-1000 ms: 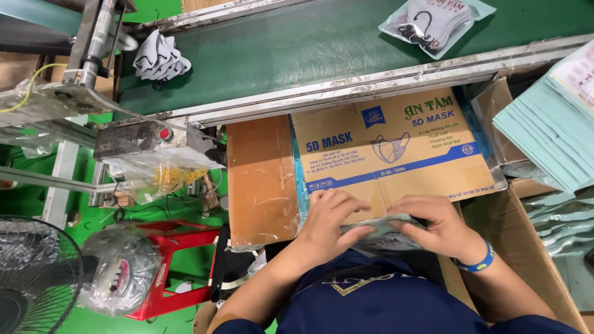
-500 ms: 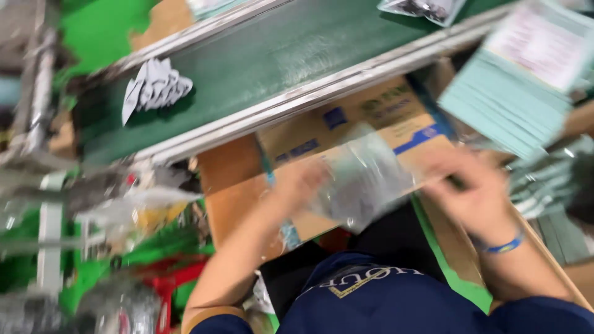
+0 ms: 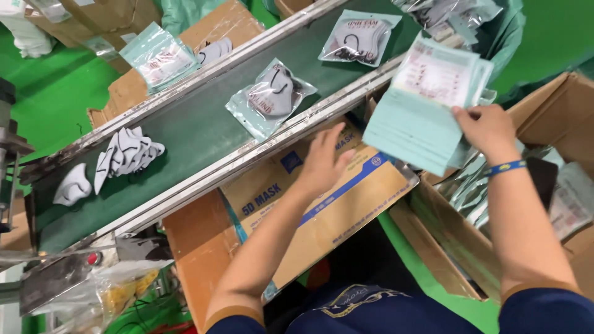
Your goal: Placing stacks of 5D face masks into plastic bags and sealing them at a production workstation.
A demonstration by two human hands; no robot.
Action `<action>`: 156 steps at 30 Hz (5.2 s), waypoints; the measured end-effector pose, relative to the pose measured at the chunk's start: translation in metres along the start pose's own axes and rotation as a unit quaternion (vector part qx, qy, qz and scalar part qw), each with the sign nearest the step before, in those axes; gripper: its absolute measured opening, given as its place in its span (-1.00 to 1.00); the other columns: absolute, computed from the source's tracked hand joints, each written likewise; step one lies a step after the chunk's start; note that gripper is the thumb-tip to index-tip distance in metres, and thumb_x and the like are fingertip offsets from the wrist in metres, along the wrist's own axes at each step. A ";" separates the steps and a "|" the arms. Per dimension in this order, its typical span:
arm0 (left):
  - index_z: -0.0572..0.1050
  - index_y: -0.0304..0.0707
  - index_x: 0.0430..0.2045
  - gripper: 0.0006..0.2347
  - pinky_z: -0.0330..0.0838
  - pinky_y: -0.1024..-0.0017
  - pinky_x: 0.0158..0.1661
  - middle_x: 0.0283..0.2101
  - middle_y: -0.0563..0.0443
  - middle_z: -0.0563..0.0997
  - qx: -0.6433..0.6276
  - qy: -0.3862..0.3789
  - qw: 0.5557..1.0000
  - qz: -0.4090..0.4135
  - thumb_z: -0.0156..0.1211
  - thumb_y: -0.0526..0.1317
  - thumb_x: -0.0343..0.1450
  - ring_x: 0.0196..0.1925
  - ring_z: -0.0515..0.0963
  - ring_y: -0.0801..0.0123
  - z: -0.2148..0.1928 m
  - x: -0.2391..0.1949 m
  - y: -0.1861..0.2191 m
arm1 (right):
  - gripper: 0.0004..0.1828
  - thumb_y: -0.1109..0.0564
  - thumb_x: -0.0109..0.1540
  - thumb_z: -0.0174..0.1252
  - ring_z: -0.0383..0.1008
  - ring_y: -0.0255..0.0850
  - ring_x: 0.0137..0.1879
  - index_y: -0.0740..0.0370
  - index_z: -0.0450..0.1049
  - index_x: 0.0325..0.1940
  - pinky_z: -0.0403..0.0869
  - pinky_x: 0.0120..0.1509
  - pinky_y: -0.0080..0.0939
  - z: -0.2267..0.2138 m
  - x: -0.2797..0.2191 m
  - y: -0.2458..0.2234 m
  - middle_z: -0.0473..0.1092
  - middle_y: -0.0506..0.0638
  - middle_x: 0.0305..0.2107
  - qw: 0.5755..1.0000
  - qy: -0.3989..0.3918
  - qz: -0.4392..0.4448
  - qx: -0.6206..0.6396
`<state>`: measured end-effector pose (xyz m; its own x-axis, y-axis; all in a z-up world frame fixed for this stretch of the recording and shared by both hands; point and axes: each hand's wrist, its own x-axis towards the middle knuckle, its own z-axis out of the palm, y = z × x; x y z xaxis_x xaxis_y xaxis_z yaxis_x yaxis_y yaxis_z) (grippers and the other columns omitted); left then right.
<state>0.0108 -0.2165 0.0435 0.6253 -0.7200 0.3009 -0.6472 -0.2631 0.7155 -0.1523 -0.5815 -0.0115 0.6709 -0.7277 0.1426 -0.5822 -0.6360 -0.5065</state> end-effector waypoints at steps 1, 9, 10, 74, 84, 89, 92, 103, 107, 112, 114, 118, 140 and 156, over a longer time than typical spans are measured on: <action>0.26 -0.37 0.34 -0.42 0.21 0.09 0.29 0.30 -0.37 0.35 -0.001 0.002 1.000 0.001 0.18 -0.04 0.45 0.32 0.36 -0.22 0.018 0.011 -0.009 | -0.41 -0.37 0.34 0.21 0.54 0.24 -0.16 0.23 0.67 -0.15 0.49 -0.01 0.14 0.000 0.002 0.001 0.53 0.29 -0.33 1.000 0.002 -0.002 -0.001; 0.46 -0.47 0.15 -0.45 0.40 0.33 0.08 0.07 -0.23 0.59 -0.438 0.000 0.875 -0.207 -0.03 0.15 0.55 0.09 0.54 0.23 0.093 0.097 -0.072 | -0.44 -0.11 0.10 0.51 0.57 -0.04 -0.01 0.34 0.62 -0.02 0.49 0.12 -0.10 0.015 0.009 -0.026 0.54 0.23 -0.11 0.975 0.044 -0.080 0.204; 0.46 -0.47 0.15 -0.45 0.40 0.33 0.08 0.07 -0.23 0.59 -0.440 0.007 0.874 -0.206 -0.03 0.15 0.55 0.09 0.54 0.23 0.089 0.101 -0.074 | -0.44 -0.11 0.10 0.51 0.57 -0.04 -0.01 0.34 0.62 -0.02 0.49 0.12 -0.10 0.016 0.009 -0.032 0.54 0.23 -0.11 0.974 0.042 -0.087 0.203; 0.54 -0.39 -0.30 -0.90 0.43 0.48 -0.18 -0.32 0.16 0.59 -0.275 0.014 0.958 -0.079 0.21 -0.28 0.51 -0.24 0.50 0.58 -0.236 -0.325 0.020 | -0.65 0.11 0.09 0.23 0.58 0.15 -0.20 0.14 0.58 -0.03 0.52 -0.18 0.01 -0.010 -0.254 -0.327 0.57 0.16 -0.22 0.676 -0.455 -0.576 0.066; 0.46 -0.31 -0.14 -0.92 0.45 0.42 -0.12 -0.24 -0.05 0.51 0.063 0.500 0.863 -0.039 -0.01 -0.36 0.58 -0.17 0.52 0.46 -0.262 -0.338 0.015 | -0.67 0.13 0.22 0.29 0.56 -0.10 -0.22 0.22 0.57 0.07 0.54 -0.12 -0.12 0.022 -0.222 -0.250 0.59 0.13 -0.29 0.745 -0.508 -0.418 0.106; 0.47 -0.31 -0.28 -0.87 0.44 0.29 -0.15 -0.27 -0.14 0.53 0.342 0.536 0.736 -0.234 0.17 -0.22 0.49 -0.24 0.53 0.09 -0.318 -0.416 -0.158 | -0.63 0.23 0.31 0.18 0.53 -0.16 0.00 0.35 0.47 0.21 0.52 0.07 -0.11 0.083 -0.194 -0.233 0.53 0.08 -0.05 0.732 -0.524 -0.201 0.387; 0.52 -0.29 -0.29 -0.79 0.42 0.15 -0.13 -0.18 -0.23 0.54 0.467 0.475 0.685 -0.295 0.28 -0.15 0.36 -0.15 0.53 -0.09 -0.310 -0.415 -0.179 | -0.58 0.23 0.32 0.17 0.54 -0.16 0.07 0.32 0.43 0.28 0.52 0.15 -0.11 0.123 -0.184 -0.199 0.50 0.06 0.03 0.713 -0.512 -0.066 0.474; 0.52 -0.32 -0.08 -0.82 0.43 0.13 0.14 0.03 -0.24 0.55 0.209 0.357 0.899 -0.145 0.22 -0.29 0.46 0.11 0.54 -0.08 -0.149 -0.330 -0.070 | -0.64 0.11 0.32 0.21 0.55 -0.16 0.03 0.28 0.48 0.18 0.50 0.06 -0.16 0.198 -0.128 -0.193 0.52 0.07 -0.01 0.829 -0.416 0.001 0.373; 0.12 -0.40 0.39 -0.41 0.21 0.10 0.33 0.32 -0.41 0.32 0.007 0.254 0.948 -0.191 0.17 -0.24 0.45 0.36 0.31 -0.19 -0.028 -0.276 -0.047 | -0.60 0.07 0.26 0.28 0.52 -0.17 -0.01 0.27 0.48 0.14 0.49 0.02 -0.18 0.208 -0.135 -0.181 0.51 0.05 -0.06 0.829 -0.408 0.022 0.380; -0.12 -0.48 0.49 -0.27 -0.06 0.03 0.47 0.51 -0.59 0.00 -0.051 0.216 0.951 -0.215 0.08 0.00 0.54 0.57 -0.01 -0.35 0.052 -0.223 -0.084 | -0.47 -0.08 0.28 0.37 0.52 0.03 0.01 0.38 0.47 0.12 0.46 0.07 -0.03 0.204 -0.107 -0.190 0.50 0.21 -0.07 0.910 -0.291 -0.079 0.286; -0.06 -0.37 0.51 -0.25 -0.07 -0.03 0.47 0.51 -0.61 -0.05 -0.010 0.182 0.962 -0.201 0.12 0.08 0.51 0.58 -0.05 -0.39 0.028 -0.209 -0.088 | -0.29 -0.13 0.31 0.40 0.38 0.30 0.24 0.56 0.42 0.24 0.36 0.31 0.11 0.195 -0.089 -0.180 0.42 0.41 0.11 0.912 0.012 -0.399 0.092; 0.09 -0.14 0.49 -0.21 0.01 -0.08 0.47 0.56 -0.47 0.04 0.144 0.257 0.953 -0.073 0.30 0.06 0.35 0.58 0.05 -0.35 -0.090 -0.191 -0.134 | -0.56 -0.05 0.37 0.36 0.39 0.04 0.30 0.29 0.50 0.19 0.39 0.44 -0.04 0.130 -0.112 -0.152 0.44 0.18 0.12 0.904 -0.065 -0.381 0.183; 0.53 -0.32 -0.34 -0.87 0.46 -0.12 -0.18 -0.29 -0.36 0.64 0.369 0.238 0.880 -0.180 0.03 -0.28 0.44 -0.20 0.62 -0.27 -0.301 -0.050 -0.346 | -0.71 0.24 0.34 0.17 0.49 -0.22 0.12 0.40 0.52 0.13 0.44 0.24 -0.28 0.136 -0.135 -0.286 0.51 0.07 0.01 0.821 -0.336 -0.224 0.403; 0.49 -0.10 0.14 -0.58 0.36 0.09 0.25 0.22 -0.08 0.49 0.268 0.305 0.914 -0.009 0.38 -0.23 0.36 0.25 0.51 0.02 -0.147 -0.195 0.022 | -0.74 0.09 0.45 0.10 0.51 -0.11 0.17 0.25 0.45 0.16 0.45 0.32 -0.09 0.196 -0.219 -0.294 0.50 0.04 0.01 0.479 -0.476 0.164 0.719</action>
<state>-0.0612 0.0123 0.0927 0.6588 -0.2637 0.7046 -0.6526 -0.6663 0.3608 -0.0378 -0.1849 -0.0599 0.9557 0.1534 -0.2514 -0.2684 0.8053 -0.5287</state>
